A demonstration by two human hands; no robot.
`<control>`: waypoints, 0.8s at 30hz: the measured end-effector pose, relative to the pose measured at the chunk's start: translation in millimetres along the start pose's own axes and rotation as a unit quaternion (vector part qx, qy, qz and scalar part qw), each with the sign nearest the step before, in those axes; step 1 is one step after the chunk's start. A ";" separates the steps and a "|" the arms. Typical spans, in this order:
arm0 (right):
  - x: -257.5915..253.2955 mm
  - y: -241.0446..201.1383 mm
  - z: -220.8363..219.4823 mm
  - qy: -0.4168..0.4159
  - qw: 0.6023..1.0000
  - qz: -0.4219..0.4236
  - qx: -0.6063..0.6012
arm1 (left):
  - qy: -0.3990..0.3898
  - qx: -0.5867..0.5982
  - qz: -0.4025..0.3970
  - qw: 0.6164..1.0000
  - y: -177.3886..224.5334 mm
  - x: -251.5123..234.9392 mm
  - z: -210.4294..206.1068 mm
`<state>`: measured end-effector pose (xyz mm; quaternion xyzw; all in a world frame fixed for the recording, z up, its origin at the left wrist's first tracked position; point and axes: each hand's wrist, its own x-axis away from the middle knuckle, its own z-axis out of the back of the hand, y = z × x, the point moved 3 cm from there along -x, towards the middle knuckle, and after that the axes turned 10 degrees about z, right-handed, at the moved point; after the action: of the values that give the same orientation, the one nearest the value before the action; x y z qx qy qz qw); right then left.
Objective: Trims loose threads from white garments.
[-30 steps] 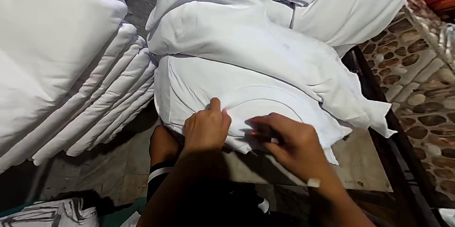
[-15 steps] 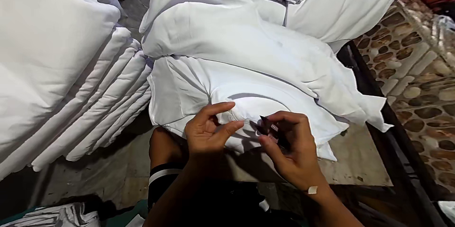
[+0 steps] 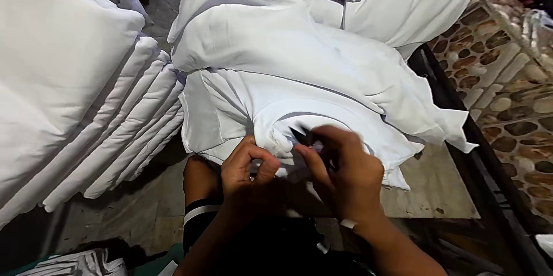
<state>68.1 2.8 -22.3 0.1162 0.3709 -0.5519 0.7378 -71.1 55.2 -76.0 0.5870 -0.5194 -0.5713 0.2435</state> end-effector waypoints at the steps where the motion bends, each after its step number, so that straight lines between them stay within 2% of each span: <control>1: -0.9 2.6 0.3 -0.034 0.995 -0.027 -0.093 | -0.007 -0.013 -0.024 1.000 2.2 3.0 1.9; 2: -0.9 4.7 -1.0 -0.089 0.969 -0.058 -0.223 | -0.020 -0.014 -0.052 0.998 6.6 7.4 4.5; 4: -1.4 4.4 -3.6 -0.170 0.865 -0.104 -0.460 | -0.030 -0.006 -0.107 0.994 19.9 16.3 11.1; 5: -2.4 5.8 -1.4 -0.175 0.823 -0.129 -0.525 | -0.030 -0.030 -0.125 0.991 26.7 18.3 14.5; 7: -8.0 11.7 9.7 -0.138 0.786 -0.154 -0.582 | -0.005 -0.188 -0.124 0.974 28.0 17.0 14.5; 8: -14.3 14.9 16.0 -0.107 0.787 -0.148 -0.590 | 0.017 -0.301 -0.105 0.948 19.7 13.3 8.8; 9: -21.2 18.5 21.2 -0.076 0.803 -0.135 -0.575 | 0.029 -0.408 -0.072 0.910 7.7 9.6 -0.1; 10: -27.4 22.5 24.6 -0.050 0.834 -0.119 -0.536 | 0.005 -0.494 -0.018 0.869 -3.4 7.2 -8.0; 11: -32.5 27.2 25.6 -0.029 0.876 -0.102 -0.471 | -0.010 -0.526 0.017 0.850 -10.5 6.1 -11.3; 12: -35.7 33.5 23.9 -0.018 0.926 -0.079 -0.368 | 0.011 -0.516 0.013 0.856 -11.3 5.3 -9.1; 13: -36.0 41.0 20.7 -0.036 0.971 -0.054 -0.231 | 0.054 -0.463 -0.003 0.885 -8.4 5.0 -2.4; 14: -33.3 47.7 15.0 -0.079 0.991 -0.052 -0.098 | 0.102 -0.369 -0.017 0.924 -6.0 4.1 6.2; 15: -29.0 53.0 6.3 -0.121 0.990 -0.068 -0.009 | 0.133 -0.238 -0.004 0.962 -7.3 1.9 13.5; 16: -24.0 56.6 -2.3 -0.140 0.986 -0.087 0.038 | 0.142 -0.078 0.046 0.986 -11.7 -1.8 16.0; 17: -19.6 57.3 -6.4 -0.130 0.986 -0.091 0.058 | 0.137 0.095 0.117 0.979 -17.2 -5.7 13.6; 18: -16.0 57.5 -6.0 -0.101 0.989 -0.088 0.057 | 0.126 0.252 0.183 0.942 -21.7 -8.4 8.8; 19: -12.7 58.3 -3.0 -0.061 0.994 -0.083 0.040 | 0.113 0.378 0.238 0.888 -24.7 -10.3 3.3; 20: -9.3 59.2 0.9 -0.017 0.997 -0.075 0.013 | 0.103 0.458 0.282 0.837 -26.1 -11.3 -2.0; 21: -5.7 59.0 4.4 0.023 0.998 -0.060 -0.028 | 0.098 0.492 0.308 0.808 -26.4 -11.8 -6.3; 22: -2.8 56.7 6.8 0.055 0.995 -0.037 -0.079 | 0.092 0.497 0.312 0.805 -27.0 -11.9 -8.4; 23: -1.0 52.0 7.4 0.061 0.989 -0.022 -0.134 | 0.075 0.482 0.293 0.822 -28.1 -11.8 -8.0; 24: -0.5 46.1 6.2 0.034 0.982 -0.023 -0.186 | 0.050 0.456 0.263 0.849 -29.8 -11.6 -5.7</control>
<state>112.1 16.4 -28.6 -0.0127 0.4942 -0.4859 0.7208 -53.7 73.9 -96.0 0.5013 -0.8434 -0.1553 0.1151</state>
